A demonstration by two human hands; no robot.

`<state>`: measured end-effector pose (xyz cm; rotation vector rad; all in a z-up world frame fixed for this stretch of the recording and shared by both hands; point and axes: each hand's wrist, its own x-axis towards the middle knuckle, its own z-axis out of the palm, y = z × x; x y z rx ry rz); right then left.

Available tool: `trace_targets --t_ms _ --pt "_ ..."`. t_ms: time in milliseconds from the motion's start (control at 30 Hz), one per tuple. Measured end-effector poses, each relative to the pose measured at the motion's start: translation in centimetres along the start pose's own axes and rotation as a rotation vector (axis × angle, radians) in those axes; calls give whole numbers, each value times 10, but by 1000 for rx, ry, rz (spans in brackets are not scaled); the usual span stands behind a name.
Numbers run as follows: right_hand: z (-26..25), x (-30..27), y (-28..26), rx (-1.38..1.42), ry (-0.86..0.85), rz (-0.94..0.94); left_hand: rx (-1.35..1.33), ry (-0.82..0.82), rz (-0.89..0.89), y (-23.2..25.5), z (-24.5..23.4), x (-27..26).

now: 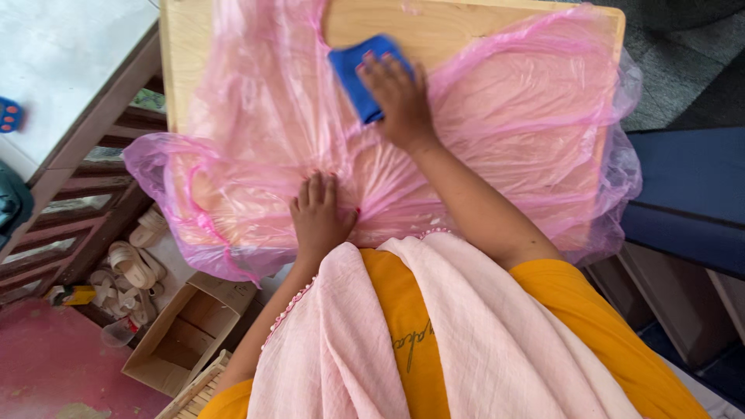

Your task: The person spreads a pink plastic sheet across a small wooden table and wipes the surface of the plastic with a blue cloth.

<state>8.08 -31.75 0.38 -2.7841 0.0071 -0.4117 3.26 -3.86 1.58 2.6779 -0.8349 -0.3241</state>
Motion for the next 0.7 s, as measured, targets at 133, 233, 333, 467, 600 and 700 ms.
trace_targets --t_ms 133,233,333,467,600,700 --pt "20 2 -55 -10 -116 -126 -174 -69 -12 -18 -18 -7" --pt "20 -24 -73 10 -216 -101 -296 -73 -58 -45 -26 -5" --pt "11 -56 -88 67 -307 32 -260 113 -61 -67 -30 -4" --pt "10 -91 -95 317 -498 130 -173 265 -125 -85 -33 1" --pt "25 -66 -63 883 -466 728 -94 204 -242 -102 -29 4" --pt "-2 -22 -8 1203 118 924 -54 55 -296 -110 -29 4"
